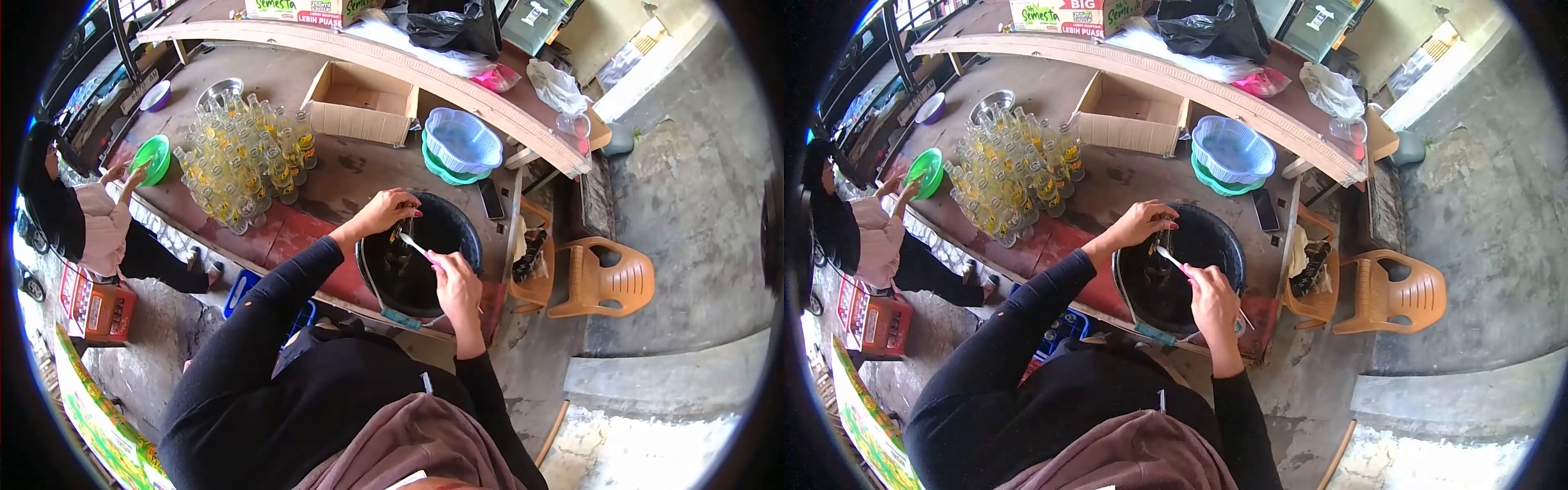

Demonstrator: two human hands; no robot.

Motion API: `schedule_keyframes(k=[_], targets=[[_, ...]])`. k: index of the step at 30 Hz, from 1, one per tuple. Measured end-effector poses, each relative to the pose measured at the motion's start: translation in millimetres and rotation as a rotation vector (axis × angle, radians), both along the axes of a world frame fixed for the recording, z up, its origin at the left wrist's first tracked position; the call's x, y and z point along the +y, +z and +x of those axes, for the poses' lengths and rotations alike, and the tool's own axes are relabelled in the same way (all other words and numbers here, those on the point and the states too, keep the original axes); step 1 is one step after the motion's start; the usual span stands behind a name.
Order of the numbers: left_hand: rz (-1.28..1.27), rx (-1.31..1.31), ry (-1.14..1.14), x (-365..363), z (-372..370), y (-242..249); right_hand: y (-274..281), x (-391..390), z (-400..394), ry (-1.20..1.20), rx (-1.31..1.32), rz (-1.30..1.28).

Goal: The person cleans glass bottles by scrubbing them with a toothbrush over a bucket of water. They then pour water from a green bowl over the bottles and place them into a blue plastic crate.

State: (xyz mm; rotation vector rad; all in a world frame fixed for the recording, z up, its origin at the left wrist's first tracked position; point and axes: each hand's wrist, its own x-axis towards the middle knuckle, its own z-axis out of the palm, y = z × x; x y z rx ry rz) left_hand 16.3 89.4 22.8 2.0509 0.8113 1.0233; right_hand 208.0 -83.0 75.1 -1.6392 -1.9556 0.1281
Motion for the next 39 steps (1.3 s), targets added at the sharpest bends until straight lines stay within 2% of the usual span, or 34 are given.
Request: schedule_keyframes(k=[1,4,6,8,10,12,14,15,17,21,23,25,27,29,30,31,33,35,37,39], targets=[[-0.015,0.004,-0.031,-1,1,0,-8,4,0,0.034,-0.011,-0.003],[0.019,-0.018,-0.003,2,3,-15,-17,5,4,0.161,-0.165,-0.277],[0.033,-0.052,0.007,5,4,-17,-14,10,3,0.158,-0.107,-0.214],[-0.105,-0.087,-0.001,1,2,-16,-5,15,1,0.081,-0.002,-0.117],[-0.121,-0.112,-0.027,1,1,-18,2,23,4,0.029,-0.006,-0.041],[-0.130,-0.135,-0.053,1,0,-22,-5,21,3,0.067,-0.055,-0.133],[0.076,-0.047,-0.032,3,2,-28,-12,17,1,0.149,-0.186,-0.260],[0.073,-0.064,-0.022,0,4,-32,-18,16,0,0.182,-0.228,-0.249],[0.052,0.029,0.037,-5,3,-25,-4,15,-5,0.201,-0.092,-0.173],[0.102,-0.052,0.007,1,5,-33,10,23,6,0.037,-0.094,-0.032],[0.045,-0.052,-0.036,1,3,-31,0,23,16,0.065,-0.126,-0.111],[0.070,-0.074,-0.039,1,4,-30,1,22,15,0.247,-0.308,-0.200],[0.058,-0.071,-0.058,1,4,-30,11,21,6,0.171,-0.181,-0.125],[0.072,-0.041,-0.075,-1,5,-26,22,24,4,0.062,-0.165,-0.083],[0.077,-0.035,-0.065,-4,4,-25,21,28,8,0.085,-0.155,-0.061],[0.088,-0.030,-0.057,-6,3,-22,12,31,16,0.089,-0.176,-0.087],[0.107,-0.017,-0.072,-8,2,-19,2,26,30,0.114,-0.327,-0.314],[0.125,-0.012,-0.065,-9,3,-17,6,22,30,0.102,-0.243,-0.319],[0.125,0.018,-0.062,-8,3,-18,12,16,33,-0.024,0.025,-0.283],[0.106,-0.001,-0.068,-10,1,-16,-12,22,45,-0.105,0.221,-0.141]])
